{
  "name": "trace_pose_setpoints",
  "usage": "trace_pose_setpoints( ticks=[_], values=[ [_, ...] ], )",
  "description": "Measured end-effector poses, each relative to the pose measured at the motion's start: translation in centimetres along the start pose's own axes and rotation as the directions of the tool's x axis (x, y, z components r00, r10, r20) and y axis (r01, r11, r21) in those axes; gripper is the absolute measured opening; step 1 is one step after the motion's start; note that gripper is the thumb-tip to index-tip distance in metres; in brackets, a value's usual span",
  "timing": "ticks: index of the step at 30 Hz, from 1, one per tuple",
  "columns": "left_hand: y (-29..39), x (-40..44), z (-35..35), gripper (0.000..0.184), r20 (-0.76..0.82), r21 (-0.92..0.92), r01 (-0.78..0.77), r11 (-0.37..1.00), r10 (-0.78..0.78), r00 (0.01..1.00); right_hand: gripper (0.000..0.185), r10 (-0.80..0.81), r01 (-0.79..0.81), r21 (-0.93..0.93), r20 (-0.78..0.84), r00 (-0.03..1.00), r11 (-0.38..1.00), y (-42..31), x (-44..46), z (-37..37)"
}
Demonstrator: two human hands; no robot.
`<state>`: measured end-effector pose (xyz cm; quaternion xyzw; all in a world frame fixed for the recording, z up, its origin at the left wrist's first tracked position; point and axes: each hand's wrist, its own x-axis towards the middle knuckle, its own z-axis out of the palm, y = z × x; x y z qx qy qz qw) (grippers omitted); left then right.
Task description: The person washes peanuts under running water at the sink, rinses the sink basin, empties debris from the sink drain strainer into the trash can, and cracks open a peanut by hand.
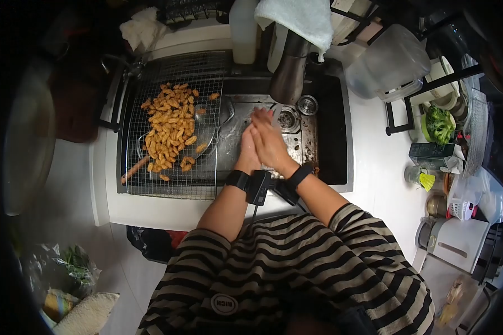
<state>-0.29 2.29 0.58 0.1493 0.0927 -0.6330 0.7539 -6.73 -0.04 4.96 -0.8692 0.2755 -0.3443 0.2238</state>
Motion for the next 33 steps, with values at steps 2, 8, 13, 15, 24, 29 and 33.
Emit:
trace_pose_setpoints(
  ticks=[2, 8, 13, 15, 24, 29, 33],
  values=[
    [0.1, 0.4, 0.0, 0.033, -0.132, 0.143, 0.091, 0.985, -0.072, 0.989, 0.033, 0.206, -0.208, 0.06, 0.045, 0.978, 0.976, 1.8, 0.6, 0.2],
    [-0.4, -0.8, 1.6, 0.033, 0.039, -0.062, 0.091, 0.994, -0.088, 0.995, 0.038, 0.241, -0.246, 0.043, 0.096, 0.966, 0.968, 0.3, -0.7, 0.1],
    [-2.0, 0.1, 0.1, 0.035, -0.026, 0.121, 0.086, 0.989, -0.083, 0.996, 0.046, 0.36, -0.364, 0.067, 0.07, 0.93, 0.929, 3.4, -1.1, 0.4],
    [-2.5, -0.6, 1.3, 0.034, -0.088, 0.13, 0.084, 0.988, -0.073, 0.993, 0.049, 0.46, -0.47, 0.152, 0.097, 0.883, 0.869, 3.4, -0.5, -0.3],
    [-1.9, -0.8, -0.7, 0.035, -0.056, 0.057, 0.114, 0.992, -0.111, 0.992, 0.049, 0.357, -0.359, 0.044, 0.046, 0.933, 0.932, 2.1, -2.0, 0.7],
    [-1.0, -1.3, -0.4, 0.034, -0.081, 0.135, 0.046, 0.99, -0.035, 0.996, 0.041, 0.433, -0.433, 0.232, 0.054, 0.9, 0.871, 0.3, -2.2, 0.5],
    [-1.0, -1.8, -0.5, 0.033, -0.107, 0.072, 0.035, 0.997, -0.027, 0.994, 0.049, 0.578, -0.526, 0.528, 0.078, 0.812, 0.667, 0.7, -4.0, 1.3]
  ],
)
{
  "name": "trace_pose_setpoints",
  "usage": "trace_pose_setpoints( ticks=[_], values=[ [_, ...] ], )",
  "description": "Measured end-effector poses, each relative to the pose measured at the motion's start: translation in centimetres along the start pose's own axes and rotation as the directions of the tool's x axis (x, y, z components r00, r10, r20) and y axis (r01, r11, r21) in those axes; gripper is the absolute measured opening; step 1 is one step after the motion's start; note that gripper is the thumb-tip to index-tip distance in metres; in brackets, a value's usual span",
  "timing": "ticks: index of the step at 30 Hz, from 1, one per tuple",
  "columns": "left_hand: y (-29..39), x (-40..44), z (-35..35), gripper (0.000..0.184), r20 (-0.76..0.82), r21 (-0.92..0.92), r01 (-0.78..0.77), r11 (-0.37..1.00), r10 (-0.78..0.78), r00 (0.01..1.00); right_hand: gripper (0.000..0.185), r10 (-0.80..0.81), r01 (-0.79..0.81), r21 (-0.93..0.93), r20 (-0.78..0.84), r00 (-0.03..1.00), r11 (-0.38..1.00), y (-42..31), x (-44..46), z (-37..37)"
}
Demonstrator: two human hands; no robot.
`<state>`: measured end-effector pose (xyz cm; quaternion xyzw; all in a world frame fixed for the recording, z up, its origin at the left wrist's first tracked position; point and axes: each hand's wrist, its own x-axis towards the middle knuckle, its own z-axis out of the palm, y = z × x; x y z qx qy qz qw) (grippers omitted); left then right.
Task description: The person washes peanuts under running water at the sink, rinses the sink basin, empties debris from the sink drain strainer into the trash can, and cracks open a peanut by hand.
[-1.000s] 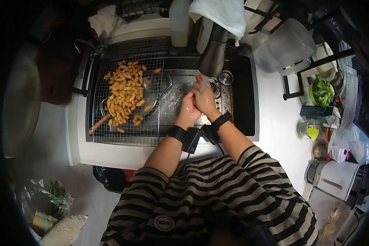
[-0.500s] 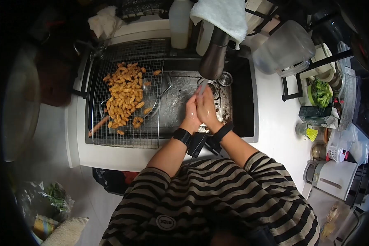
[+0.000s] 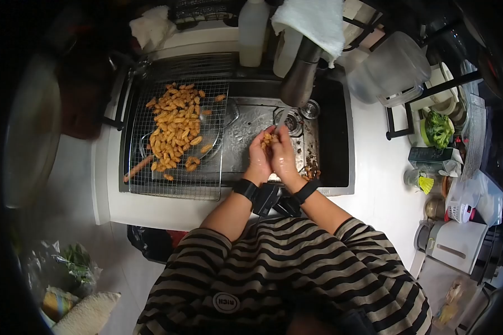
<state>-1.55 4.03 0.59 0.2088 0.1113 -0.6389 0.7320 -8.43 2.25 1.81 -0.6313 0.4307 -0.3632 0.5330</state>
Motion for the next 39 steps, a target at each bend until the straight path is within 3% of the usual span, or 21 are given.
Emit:
trace_pose_setpoints(
  ticks=[1, 3, 7, 13, 14, 17, 18, 25, 30, 33, 34, 36, 39],
  values=[
    [-0.1, -0.3, -0.2, 0.033, -0.005, -0.031, 0.004, 0.999, -0.004, 1.0, 0.049, 0.102, -0.1, 0.234, 0.002, 0.995, 0.967, -1.3, -0.1, -0.5],
    [0.1, -0.5, -0.6, 0.032, -0.01, -0.154, 0.038, 0.987, -0.04, 0.999, 0.048, 0.159, -0.155, 0.507, 0.036, 0.987, 0.848, -3.5, -0.6, -1.8],
    [1.0, -2.2, 0.8, 0.032, -0.027, -0.229, 0.091, 0.969, -0.1, 0.995, 0.048, 0.077, -0.056, 0.502, -0.022, 0.997, 0.863, -4.2, 0.0, -4.3],
    [1.9, -3.2, -0.4, 0.028, 0.049, -0.211, 0.207, 0.955, -0.201, 0.978, 0.039, 0.201, -0.15, 0.482, -0.055, 0.978, 0.863, -4.1, -0.2, -7.0],
    [1.7, -3.4, -0.2, 0.027, -0.036, -0.112, 0.161, 0.981, -0.166, 0.985, 0.038, 0.225, -0.17, 0.472, -0.062, 0.972, 0.865, -4.0, -0.3, -7.3],
    [2.0, -3.2, -1.2, 0.027, 0.062, -0.108, 0.257, 0.96, -0.252, 0.966, 0.034, 0.276, -0.204, 0.477, -0.086, 0.957, 0.855, -3.7, -0.5, -7.7],
    [1.9, -3.5, -0.4, 0.027, -0.028, -0.082, 0.246, 0.966, -0.249, 0.968, 0.032, 0.291, -0.21, 0.485, -0.095, 0.952, 0.849, -3.7, -0.6, -7.7],
    [1.8, -3.7, -0.4, 0.022, 0.079, -0.064, 0.294, 0.954, -0.289, 0.954, 0.025, 0.333, -0.275, 0.429, -0.066, 0.941, 0.861, -2.8, -0.7, -7.6],
    [3.5, -4.8, 0.3, 0.018, 0.09, -0.033, 0.26, 0.965, -0.256, 0.962, 0.023, 0.375, -0.329, 0.418, -0.03, 0.926, 0.847, -2.2, -0.7, -7.7],
    [7.4, -6.4, 1.6, 0.016, -0.032, 0.163, 0.065, 0.984, -0.06, 0.998, 0.022, 0.392, -0.355, 0.399, -0.012, 0.92, 0.845, -1.9, -0.3, -8.2],
    [9.1, -7.0, 2.3, 0.015, -0.075, 0.361, -0.083, 0.929, 0.118, 0.99, 0.021, 0.39, -0.356, 0.399, -0.004, 0.921, 0.845, -1.6, -0.1, -8.5],
    [12.9, -7.0, 2.2, 0.014, -0.074, 0.692, -0.263, 0.673, 0.427, 0.901, 0.019, 0.425, -0.413, 0.344, 0.043, 0.904, 0.843, -1.2, 0.5, -9.1],
    [18.5, -7.3, 1.9, 0.018, 0.107, 0.964, -0.247, 0.101, 0.702, 0.704, 0.017, 0.482, -0.498, 0.256, 0.126, 0.867, 0.829, -0.8, 1.7, -10.1]
  ],
)
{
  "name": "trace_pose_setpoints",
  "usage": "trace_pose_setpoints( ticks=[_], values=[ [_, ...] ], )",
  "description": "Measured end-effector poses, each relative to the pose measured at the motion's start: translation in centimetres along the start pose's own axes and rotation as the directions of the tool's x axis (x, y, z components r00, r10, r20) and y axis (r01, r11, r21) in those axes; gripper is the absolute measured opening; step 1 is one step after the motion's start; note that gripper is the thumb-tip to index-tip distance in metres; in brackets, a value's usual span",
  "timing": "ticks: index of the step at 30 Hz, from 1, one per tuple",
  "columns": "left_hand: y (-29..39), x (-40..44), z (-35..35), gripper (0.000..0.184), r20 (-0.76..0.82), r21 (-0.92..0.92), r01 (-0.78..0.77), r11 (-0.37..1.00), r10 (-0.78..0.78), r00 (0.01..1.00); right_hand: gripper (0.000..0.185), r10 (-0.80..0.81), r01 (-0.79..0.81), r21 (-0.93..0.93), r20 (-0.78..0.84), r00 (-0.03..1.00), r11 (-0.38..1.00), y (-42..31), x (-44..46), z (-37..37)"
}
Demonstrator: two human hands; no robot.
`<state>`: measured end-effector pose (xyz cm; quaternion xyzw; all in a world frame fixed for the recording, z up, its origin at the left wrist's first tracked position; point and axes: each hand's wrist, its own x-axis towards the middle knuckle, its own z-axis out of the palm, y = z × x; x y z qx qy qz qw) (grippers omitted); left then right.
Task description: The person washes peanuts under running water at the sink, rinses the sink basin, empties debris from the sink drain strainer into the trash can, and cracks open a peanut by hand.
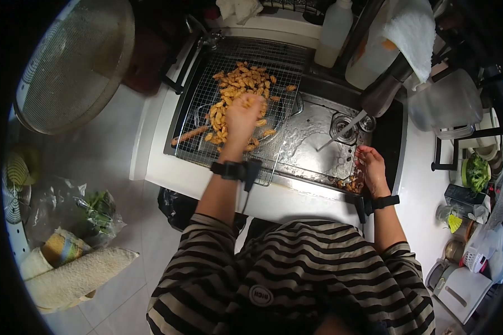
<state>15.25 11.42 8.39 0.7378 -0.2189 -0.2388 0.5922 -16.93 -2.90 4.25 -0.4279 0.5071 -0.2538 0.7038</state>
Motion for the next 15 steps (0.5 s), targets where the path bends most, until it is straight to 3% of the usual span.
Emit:
trace_pose_setpoints(
  ticks=[1, 2, 4, 5, 9, 12, 14, 15],
  values=[
    [0.4, 0.9, -1.4, 0.017, -0.062, 0.321, -0.158, 0.934, 0.187, 0.98, 0.017, 0.024, -0.024, -0.034, 0.021, 0.999, 0.999, -0.1, 0.7, -0.7],
    [0.7, 1.7, -2.8, 0.017, -0.06, 0.613, -0.264, 0.745, 0.377, 0.924, 0.017, 0.049, -0.046, -0.069, 0.041, 0.998, 0.997, -0.3, 1.3, -1.1],
    [-0.2, 3.8, -4.8, 0.018, -0.042, 0.763, -0.388, 0.517, 0.639, 0.768, 0.015, 0.023, -0.017, -0.124, 0.04, 0.999, 0.992, -1.3, 1.9, -1.4],
    [-0.3, 4.1, -5.6, 0.021, -0.029, 0.813, -0.296, 0.502, 0.542, 0.84, 0.015, 0.027, -0.022, -0.12, 0.039, 0.999, 0.992, -1.6, 2.3, -1.8],
    [-2.6, 5.7, -6.7, 0.023, 0.088, 0.869, -0.346, 0.354, 0.576, 0.813, 0.015, 0.031, -0.028, -0.13, 0.023, 0.999, 0.991, -2.6, 2.6, -1.5],
    [-5.3, 7.2, -7.0, 0.029, 0.058, 0.904, -0.306, 0.298, 0.625, 0.779, 0.015, 0.055, -0.048, -0.165, 0.036, 0.998, 0.985, -2.0, 3.4, -2.2],
    [-7.0, 7.9, -7.5, 0.037, 0.043, 0.903, -0.259, 0.344, 0.528, 0.848, 0.018, 0.089, -0.068, -0.268, 0.063, 0.994, 0.961, -2.1, 4.2, -3.1],
    [-6.1, 7.3, -7.5, 0.044, 0.067, 0.893, -0.232, 0.385, 0.396, 0.916, 0.017, 0.122, -0.103, -0.28, 0.053, 0.991, 0.955, -1.7, 5.0, -4.1]
  ],
)
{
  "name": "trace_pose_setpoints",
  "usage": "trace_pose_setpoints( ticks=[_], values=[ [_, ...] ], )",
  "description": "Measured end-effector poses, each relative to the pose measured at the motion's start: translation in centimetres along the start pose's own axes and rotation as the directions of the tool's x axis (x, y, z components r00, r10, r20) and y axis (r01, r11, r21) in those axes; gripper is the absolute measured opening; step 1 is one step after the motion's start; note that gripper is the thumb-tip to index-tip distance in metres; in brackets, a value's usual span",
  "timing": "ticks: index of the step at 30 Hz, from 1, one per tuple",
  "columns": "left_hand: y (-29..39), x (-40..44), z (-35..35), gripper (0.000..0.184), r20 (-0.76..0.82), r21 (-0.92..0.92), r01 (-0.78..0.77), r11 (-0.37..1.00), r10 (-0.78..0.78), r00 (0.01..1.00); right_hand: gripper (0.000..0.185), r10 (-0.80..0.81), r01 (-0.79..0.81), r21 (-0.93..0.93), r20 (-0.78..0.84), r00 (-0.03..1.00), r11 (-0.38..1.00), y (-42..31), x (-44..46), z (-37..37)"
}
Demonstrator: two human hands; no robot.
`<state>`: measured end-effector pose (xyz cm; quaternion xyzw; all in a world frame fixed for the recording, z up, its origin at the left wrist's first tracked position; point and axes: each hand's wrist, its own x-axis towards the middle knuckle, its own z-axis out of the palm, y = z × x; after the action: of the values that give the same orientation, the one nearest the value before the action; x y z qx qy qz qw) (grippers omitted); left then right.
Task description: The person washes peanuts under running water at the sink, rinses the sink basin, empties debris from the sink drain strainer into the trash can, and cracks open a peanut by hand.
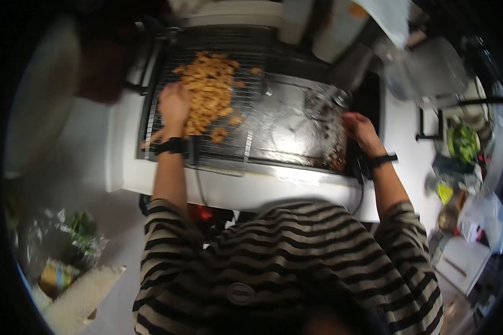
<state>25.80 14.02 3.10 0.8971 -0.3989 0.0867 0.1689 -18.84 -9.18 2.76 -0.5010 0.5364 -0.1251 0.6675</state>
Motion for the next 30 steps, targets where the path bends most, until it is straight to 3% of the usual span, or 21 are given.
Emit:
trace_pose_setpoints(
  ticks=[1, 2, 3, 5, 6, 7, 9, 11, 14, 17, 19, 23, 27, 28, 30],
  values=[
    [-0.6, -0.2, 0.7, 0.051, -0.03, 0.093, -0.032, 0.995, 0.035, 0.999, 0.016, -0.011, 0.012, -0.039, 0.044, 0.999, 0.999, -0.1, 0.2, -0.7],
    [0.0, -0.2, -0.1, 0.053, 0.044, 0.093, 0.013, 0.996, -0.018, 0.999, 0.015, 0.048, -0.045, -0.08, 0.044, 0.998, 0.996, 0.1, 0.9, -1.3],
    [-0.6, -0.2, 0.5, 0.052, 0.049, -0.037, 0.0, 0.999, 0.001, 0.999, 0.014, 0.105, -0.092, -0.17, 0.07, 0.992, 0.981, 0.3, 1.5, -1.9],
    [0.6, -0.5, -0.7, 0.054, 0.108, -0.057, 0.025, 0.998, -0.019, 0.994, 0.023, 0.187, -0.126, -0.407, 0.115, 0.976, 0.905, 1.3, 2.8, -3.0],
    [1.2, -0.5, -1.3, 0.055, 0.146, -0.02, 0.039, 0.999, -0.036, 0.989, 0.025, 0.077, 0.186, -0.768, 0.292, 0.953, 0.613, 1.5, 3.5, -3.4],
    [1.7, -0.6, -1.9, 0.056, 0.181, 0.02, 0.053, 0.998, -0.056, 0.982, 0.027, 0.071, 0.48, -0.865, 0.493, 0.867, 0.145, 1.9, 4.1, -3.8],
    [2.7, -1.0, -2.7, 0.059, 0.067, 0.048, -0.013, 0.999, 0.01, 0.998, 0.027, 0.164, 0.38, -0.924, 0.369, 0.915, -0.043, 5.3, 5.7, -3.0],
    [5.1, -1.4, -4.9, 0.058, -0.011, 0.094, -0.09, 0.991, 0.092, 0.996, 0.023, 0.362, 0.395, -0.85, 0.267, 0.893, -0.348, 3.2, 3.1, 0.0],
    [9.6, -3.0, -7.8, 0.059, -0.088, -0.24, -0.237, 0.941, 0.222, 0.971, 0.029, 0.419, 0.452, -0.878, 0.356, 0.835, -0.156, 10.9, 7.3, -2.2],
    [13.0, -5.4, -8.8, 0.054, -0.03, -0.32, -0.304, 0.897, 0.312, 0.95, 0.04, 0.501, 0.382, -0.919, 0.285, 0.817, -0.1, 12.4, 7.4, -1.8],
    [14.4, -6.9, -8.1, 0.051, 0.016, -0.501, -0.293, 0.814, 0.347, 0.938, 0.06, 0.458, 0.419, -0.908, 0.363, 0.812, -0.023, 12.7, 7.0, -1.5],
    [17.7, -10.0, -5.4, 0.044, 0.152, -0.649, -0.179, 0.739, 0.356, 0.922, 0.062, 0.503, 0.409, -0.908, 0.396, 0.768, 0.09, 11.9, 5.9, 0.2],
    [20.6, -11.2, -3.5, 0.039, 0.321, -0.736, -0.024, 0.677, 0.38, 0.868, 0.065, 0.485, 0.349, -0.937, 0.298, 0.822, -0.015, 11.2, 4.7, 1.9],
    [21.1, -11.3, -3.1, 0.038, 0.343, -0.757, 0.006, 0.653, 0.389, 0.855, 0.062, 0.459, 0.345, -0.935, 0.343, 0.82, 0.083, 11.0, 4.5, 2.0],
    [21.9, -11.2, -2.3, 0.036, 0.487, -0.801, 0.252, 0.543, 0.347, 0.801, 0.055, 0.549, 0.392, -0.909, 0.4, 0.734, 0.138, 11.6, 4.8, 2.5]
  ],
)
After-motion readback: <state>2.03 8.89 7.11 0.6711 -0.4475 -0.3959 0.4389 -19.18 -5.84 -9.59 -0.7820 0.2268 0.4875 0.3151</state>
